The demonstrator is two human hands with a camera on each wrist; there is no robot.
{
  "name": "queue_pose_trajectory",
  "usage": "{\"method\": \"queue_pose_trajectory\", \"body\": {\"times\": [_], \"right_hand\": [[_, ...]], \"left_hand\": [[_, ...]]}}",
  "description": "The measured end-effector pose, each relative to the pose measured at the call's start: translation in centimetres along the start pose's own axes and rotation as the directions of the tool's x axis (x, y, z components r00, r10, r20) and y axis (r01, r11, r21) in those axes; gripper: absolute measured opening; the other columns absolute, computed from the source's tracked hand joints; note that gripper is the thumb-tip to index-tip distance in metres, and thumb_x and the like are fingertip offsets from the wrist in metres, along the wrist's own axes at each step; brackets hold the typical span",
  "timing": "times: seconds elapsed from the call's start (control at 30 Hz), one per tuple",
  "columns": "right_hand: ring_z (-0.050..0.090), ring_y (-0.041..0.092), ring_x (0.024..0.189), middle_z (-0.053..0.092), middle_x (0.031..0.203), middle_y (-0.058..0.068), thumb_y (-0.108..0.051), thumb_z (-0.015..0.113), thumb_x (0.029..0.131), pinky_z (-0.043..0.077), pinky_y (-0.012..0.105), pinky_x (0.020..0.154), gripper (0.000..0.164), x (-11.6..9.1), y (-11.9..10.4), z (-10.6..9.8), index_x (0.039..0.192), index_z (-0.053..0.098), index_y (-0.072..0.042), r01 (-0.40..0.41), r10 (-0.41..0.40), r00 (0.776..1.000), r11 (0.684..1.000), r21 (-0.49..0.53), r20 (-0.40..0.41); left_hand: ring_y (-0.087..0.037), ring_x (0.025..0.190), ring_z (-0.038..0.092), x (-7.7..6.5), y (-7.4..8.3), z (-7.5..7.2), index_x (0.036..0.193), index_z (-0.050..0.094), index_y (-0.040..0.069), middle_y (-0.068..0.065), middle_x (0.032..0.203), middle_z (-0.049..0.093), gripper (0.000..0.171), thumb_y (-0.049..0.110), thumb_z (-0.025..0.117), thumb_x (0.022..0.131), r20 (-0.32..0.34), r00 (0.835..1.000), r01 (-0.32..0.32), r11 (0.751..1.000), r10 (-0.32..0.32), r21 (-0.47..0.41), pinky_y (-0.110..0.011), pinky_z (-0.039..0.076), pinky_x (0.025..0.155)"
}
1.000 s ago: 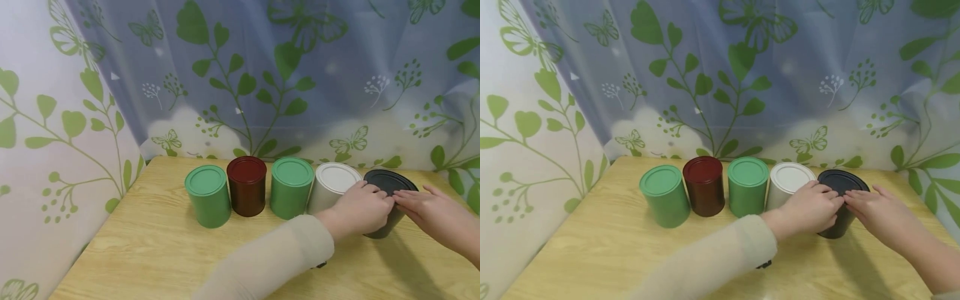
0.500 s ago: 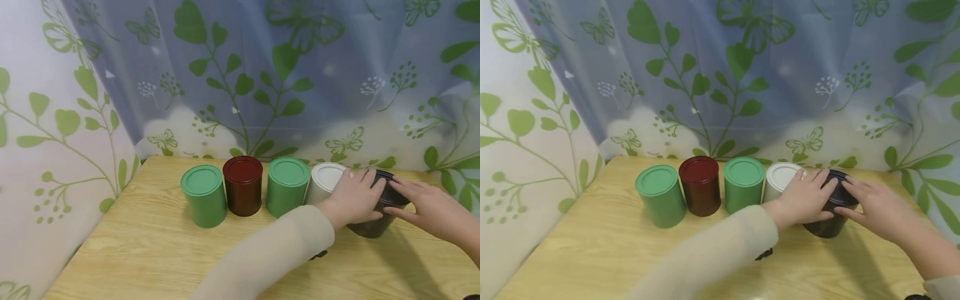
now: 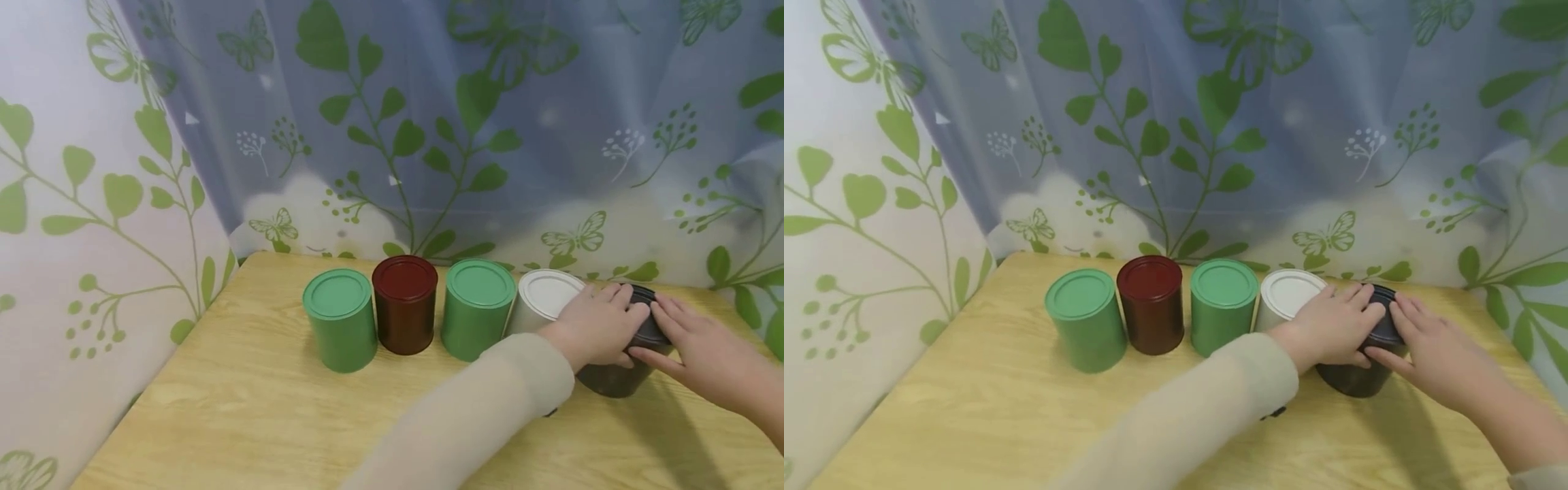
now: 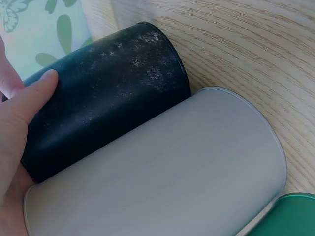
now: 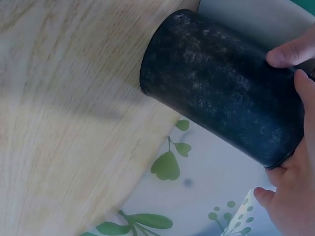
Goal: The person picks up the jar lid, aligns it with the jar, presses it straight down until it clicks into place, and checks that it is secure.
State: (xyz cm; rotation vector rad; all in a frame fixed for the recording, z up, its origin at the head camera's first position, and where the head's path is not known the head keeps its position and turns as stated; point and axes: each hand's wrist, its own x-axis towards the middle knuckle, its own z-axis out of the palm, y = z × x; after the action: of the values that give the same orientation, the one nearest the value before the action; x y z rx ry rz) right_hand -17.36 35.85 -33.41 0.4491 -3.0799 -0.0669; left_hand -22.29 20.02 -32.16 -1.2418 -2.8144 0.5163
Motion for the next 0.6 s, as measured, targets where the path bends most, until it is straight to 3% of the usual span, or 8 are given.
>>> {"method": "queue_pose_trajectory", "body": {"times": [0.17, 0.3, 0.47, 0.6], "right_hand": [[0.020, 0.055, 0.126, 0.024, 0.135, 0.044, -0.050, 0.051, 0.092, 0.024, 0.069, 0.091, 0.088, -0.04, 0.09, -0.09, 0.135, 0.025, 0.021, 0.032, -0.032, 0.999, 0.999, -0.019, -0.008], [0.027, 0.056, 0.122, 0.027, 0.132, 0.045, -0.050, 0.053, 0.091, 0.026, 0.069, 0.091, 0.087, 0.20, 0.13, -0.18, 0.133, 0.029, 0.022, 0.050, -0.050, 0.999, 0.998, -0.041, -0.003], [0.021, 0.058, 0.123, 0.024, 0.135, 0.043, -0.053, 0.049, 0.091, 0.021, 0.069, 0.094, 0.089, 0.33, -0.01, 0.02, 0.136, 0.025, 0.020, 0.015, -0.015, 0.999, 1.000, -0.005, 0.029], [0.012, 0.059, 0.125, 0.020, 0.138, 0.042, -0.056, 0.046, 0.092, 0.015, 0.069, 0.096, 0.091, 0.20, -0.10, 0.12, 0.136, 0.023, 0.021, -0.025, 0.024, 0.999, 0.999, 0.025, 0.042]], "left_hand": [[-0.007, 0.137, 0.013, -0.01, -0.08, -0.43, 0.145, 0.020, 0.036, 0.007, 0.152, 0.017, 0.081, 0.073, 0.046, 0.077, -0.013, 0.999, -0.031, 0.999, 0.031, 0.029, -0.024, 0.011, 0.111], [-0.006, 0.136, 0.017, 0.24, -0.12, -0.59, 0.143, 0.022, 0.036, 0.009, 0.148, 0.022, 0.081, 0.073, 0.049, 0.076, -0.002, 0.999, -0.034, 0.999, 0.034, 0.028, -0.024, 0.011, 0.111], [-0.009, 0.139, 0.011, 0.22, 0.25, -0.45, 0.146, 0.015, 0.041, 0.004, 0.153, 0.015, 0.081, 0.074, 0.043, 0.078, 0.043, 0.998, 0.044, 0.996, -0.047, 0.080, -0.030, 0.003, 0.112], [-0.013, 0.141, 0.004, -0.35, 0.72, -0.07, 0.149, 0.008, 0.035, 0.004, 0.155, 0.007, 0.084, 0.076, 0.032, 0.080, 0.045, 0.992, 0.113, 0.982, -0.121, 0.151, -0.036, 0.000, 0.112]]}}
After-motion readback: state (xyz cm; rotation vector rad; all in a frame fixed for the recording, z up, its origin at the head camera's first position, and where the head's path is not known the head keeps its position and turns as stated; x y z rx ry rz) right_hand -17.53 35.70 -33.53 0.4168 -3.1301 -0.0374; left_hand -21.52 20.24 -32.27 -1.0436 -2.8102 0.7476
